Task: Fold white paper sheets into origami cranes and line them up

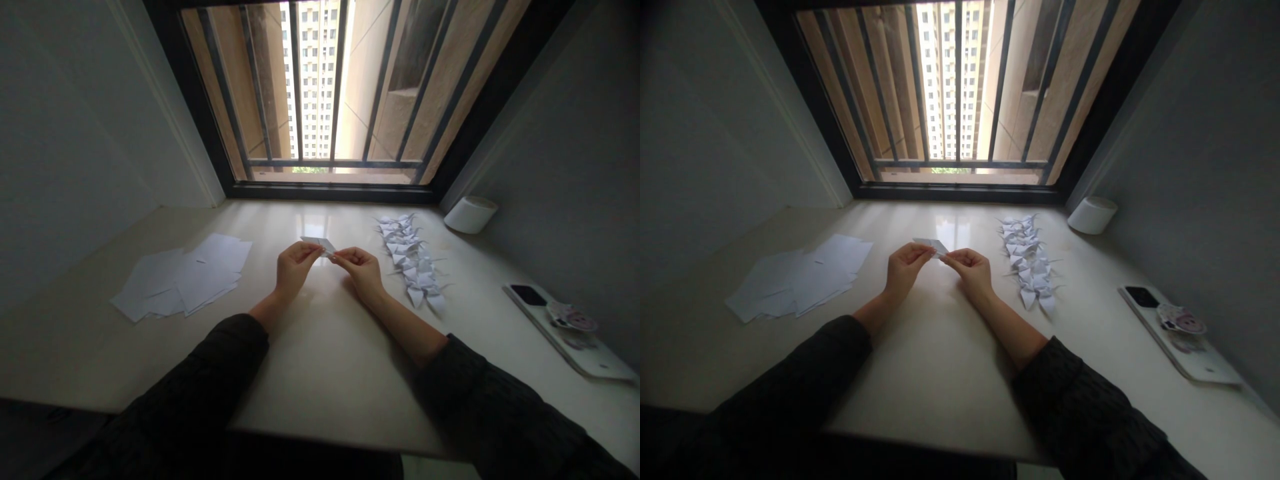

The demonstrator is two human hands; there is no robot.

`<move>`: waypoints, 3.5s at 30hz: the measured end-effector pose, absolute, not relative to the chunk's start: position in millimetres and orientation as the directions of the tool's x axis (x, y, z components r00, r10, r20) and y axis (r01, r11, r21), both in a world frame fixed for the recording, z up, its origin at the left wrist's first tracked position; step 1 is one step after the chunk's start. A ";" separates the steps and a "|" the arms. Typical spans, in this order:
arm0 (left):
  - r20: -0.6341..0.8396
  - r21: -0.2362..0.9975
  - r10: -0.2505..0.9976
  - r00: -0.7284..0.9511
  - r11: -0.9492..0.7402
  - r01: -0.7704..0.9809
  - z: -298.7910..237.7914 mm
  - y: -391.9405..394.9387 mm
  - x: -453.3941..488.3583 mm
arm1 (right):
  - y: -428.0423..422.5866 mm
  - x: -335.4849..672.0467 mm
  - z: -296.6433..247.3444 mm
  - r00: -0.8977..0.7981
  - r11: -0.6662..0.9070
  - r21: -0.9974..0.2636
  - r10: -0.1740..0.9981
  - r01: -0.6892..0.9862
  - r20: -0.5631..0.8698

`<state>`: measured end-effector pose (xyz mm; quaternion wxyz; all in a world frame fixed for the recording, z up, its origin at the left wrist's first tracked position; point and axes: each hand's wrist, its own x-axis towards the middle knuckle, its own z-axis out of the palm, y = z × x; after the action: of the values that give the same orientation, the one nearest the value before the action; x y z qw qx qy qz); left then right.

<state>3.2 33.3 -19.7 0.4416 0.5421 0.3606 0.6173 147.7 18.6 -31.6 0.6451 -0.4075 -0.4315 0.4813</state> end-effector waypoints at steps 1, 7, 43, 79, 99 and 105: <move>0.350 0.925 0.936 -0.022 -0.349 -0.149 -19.7 33.3 2.8 | 18.6 147.8 -31.4 0.163 0.200 -0.940 0.974 -0.277 0.159; 0.343 0.933 0.939 -0.011 -0.342 -0.110 -20.2 34.5 1.2 | 19.4 149.6 -31.0 0.164 0.184 -0.945 0.976 -0.272 0.143; 0.262 0.955 0.965 -0.024 -0.263 -0.137 -17.3 32.8 3.6 | 27.1 152.8 -39.9 0.126 0.108 -0.931 0.990 -0.348 0.068; 0.166 0.944 0.985 -0.045 -0.172 -0.281 -19.9 28.2 10.8 | 22.4 143.8 -40.0 0.142 0.148 -0.952 0.983 -0.269 0.113; 0.056 0.920 0.993 -0.102 -0.091 -0.382 -21.1 34.1 7.8 | 21.5 148.9 -37.0 0.039 0.081 -0.920 0.997 -0.383 0.072; 0.044 0.915 0.996 -0.073 -0.069 -0.398 -21.8 34.4 7.6 | 19.9 146.4 -33.1 0.109 0.102 -0.928 0.992 -0.358 0.067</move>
<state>7.6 34.4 -21.8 0.5610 0.3857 0.3880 0.6213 146.4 19.9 -33.1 0.6282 -0.4002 -0.3957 0.5373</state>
